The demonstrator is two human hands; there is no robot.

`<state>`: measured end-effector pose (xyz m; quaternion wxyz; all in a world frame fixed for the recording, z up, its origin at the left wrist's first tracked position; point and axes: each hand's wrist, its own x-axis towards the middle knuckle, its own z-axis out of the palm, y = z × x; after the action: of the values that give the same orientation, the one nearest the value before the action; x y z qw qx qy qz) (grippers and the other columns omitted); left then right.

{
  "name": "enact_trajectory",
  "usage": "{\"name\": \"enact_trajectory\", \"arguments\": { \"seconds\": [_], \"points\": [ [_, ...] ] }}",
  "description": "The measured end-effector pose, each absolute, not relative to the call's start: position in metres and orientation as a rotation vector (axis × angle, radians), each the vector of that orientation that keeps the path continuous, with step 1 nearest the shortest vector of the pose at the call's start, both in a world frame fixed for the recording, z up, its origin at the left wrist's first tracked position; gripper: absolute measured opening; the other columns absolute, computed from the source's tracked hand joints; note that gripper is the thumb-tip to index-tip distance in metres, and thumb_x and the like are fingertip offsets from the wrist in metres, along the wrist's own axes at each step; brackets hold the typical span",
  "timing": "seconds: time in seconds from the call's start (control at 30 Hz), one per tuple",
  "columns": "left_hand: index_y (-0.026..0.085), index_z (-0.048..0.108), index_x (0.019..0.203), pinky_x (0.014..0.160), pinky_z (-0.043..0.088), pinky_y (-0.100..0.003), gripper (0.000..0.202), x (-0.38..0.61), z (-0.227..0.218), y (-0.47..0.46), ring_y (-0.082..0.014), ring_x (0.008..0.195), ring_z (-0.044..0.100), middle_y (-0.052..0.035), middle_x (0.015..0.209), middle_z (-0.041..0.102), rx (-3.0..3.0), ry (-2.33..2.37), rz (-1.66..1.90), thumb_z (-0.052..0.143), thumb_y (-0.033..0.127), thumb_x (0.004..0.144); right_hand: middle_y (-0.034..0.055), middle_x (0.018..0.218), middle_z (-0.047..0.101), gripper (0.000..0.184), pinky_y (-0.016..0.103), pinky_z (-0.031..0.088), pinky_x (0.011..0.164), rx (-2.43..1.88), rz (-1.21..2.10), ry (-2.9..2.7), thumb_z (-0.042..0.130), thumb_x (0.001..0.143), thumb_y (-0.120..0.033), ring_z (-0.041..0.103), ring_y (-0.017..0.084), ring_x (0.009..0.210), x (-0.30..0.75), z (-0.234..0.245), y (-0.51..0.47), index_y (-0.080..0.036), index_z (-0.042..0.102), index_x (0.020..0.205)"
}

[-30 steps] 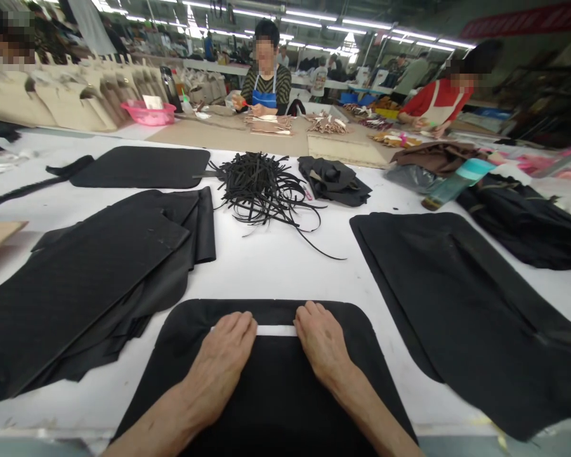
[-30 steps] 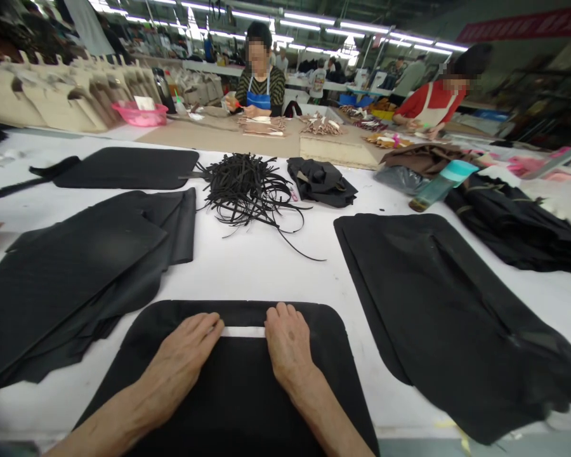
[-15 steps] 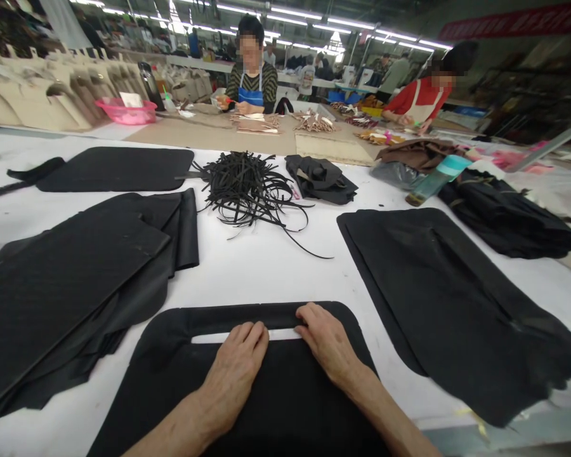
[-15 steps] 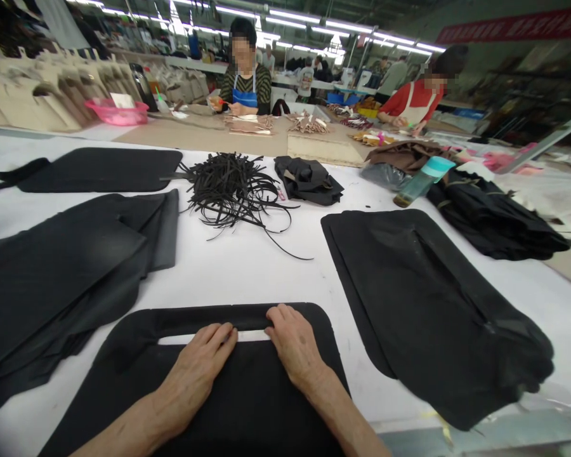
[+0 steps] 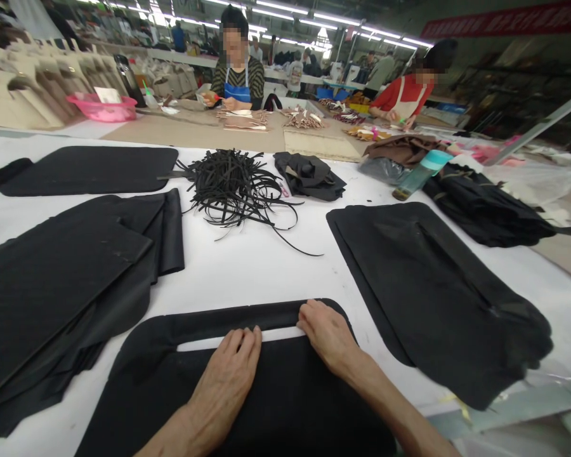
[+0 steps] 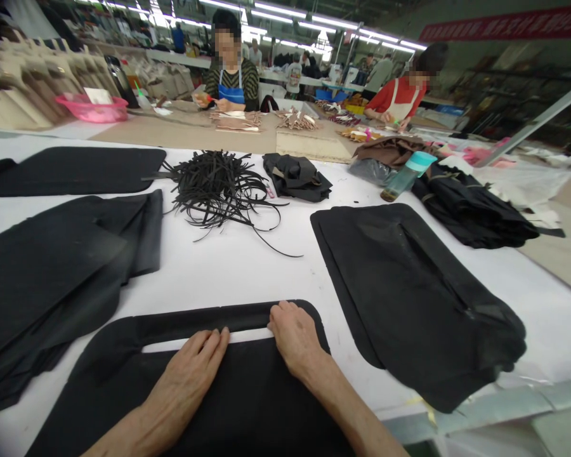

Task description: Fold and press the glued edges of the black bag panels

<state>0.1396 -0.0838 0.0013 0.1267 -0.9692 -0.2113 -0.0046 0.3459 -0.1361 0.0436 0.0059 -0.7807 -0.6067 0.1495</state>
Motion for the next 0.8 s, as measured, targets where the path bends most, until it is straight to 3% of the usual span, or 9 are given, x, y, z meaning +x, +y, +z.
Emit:
{"name": "enact_trajectory", "arguments": {
  "seconds": [0.27, 0.4, 0.67, 0.8],
  "points": [
    [0.017, 0.042, 0.132, 0.083, 0.048, -0.041, 0.057, 0.152, 0.006, -0.088, -0.0252, 0.09, 0.055, -0.0117, 0.104, 0.057, -2.778, -0.62, 0.057, 0.043, 0.001, 0.077, 0.0096, 0.083, 0.068, 0.017, 0.028, 0.037, 0.064, -2.601, 0.594, -1.853, 0.049, 0.083, -0.013, 0.062, 0.023, 0.081, 0.346, 0.051, -0.115, -0.016, 0.064, 0.077],
    [0.021, 0.042, 0.131, 0.072, 0.049, -0.04, 0.052, 0.164, 0.012, -0.089, -0.0245, 0.082, 0.055, -0.0099, 0.096, 0.056, -2.802, -0.684, 0.119, 0.045, 0.008, 0.081, 0.0113, 0.084, 0.069, 0.019, 0.029, 0.038, 0.065, -2.627, 0.635, -1.837, 0.049, 0.082, -0.014, 0.063, 0.025, 0.083, 0.347, 0.053, -0.112, -0.016, 0.068, 0.08],
    [0.014, 0.044, 0.13, 0.068, 0.047, -0.037, 0.055, 0.168, 0.014, -0.092, -0.0239, 0.082, 0.054, -0.0112, 0.093, 0.056, -2.749, -0.696, 0.197, 0.045, 0.002, 0.076, 0.0114, 0.083, 0.07, 0.017, 0.029, 0.039, 0.065, -2.641, 0.687, -1.786, 0.052, 0.078, -0.014, 0.064, 0.025, 0.082, 0.347, 0.058, -0.112, -0.017, 0.07, 0.079],
    [0.032, 0.034, 0.136, 0.06, 0.044, -0.035, 0.066, 0.18, 0.02, -0.096, -0.0239, 0.073, 0.056, -0.0087, 0.085, 0.056, -2.707, -0.713, 0.3, 0.042, 0.002, 0.078, 0.0098, 0.082, 0.07, 0.016, 0.028, 0.039, 0.065, -2.632, 0.674, -1.771, 0.053, 0.078, -0.016, 0.064, 0.023, 0.082, 0.347, 0.055, -0.112, -0.017, 0.069, 0.079]
  ]
}}
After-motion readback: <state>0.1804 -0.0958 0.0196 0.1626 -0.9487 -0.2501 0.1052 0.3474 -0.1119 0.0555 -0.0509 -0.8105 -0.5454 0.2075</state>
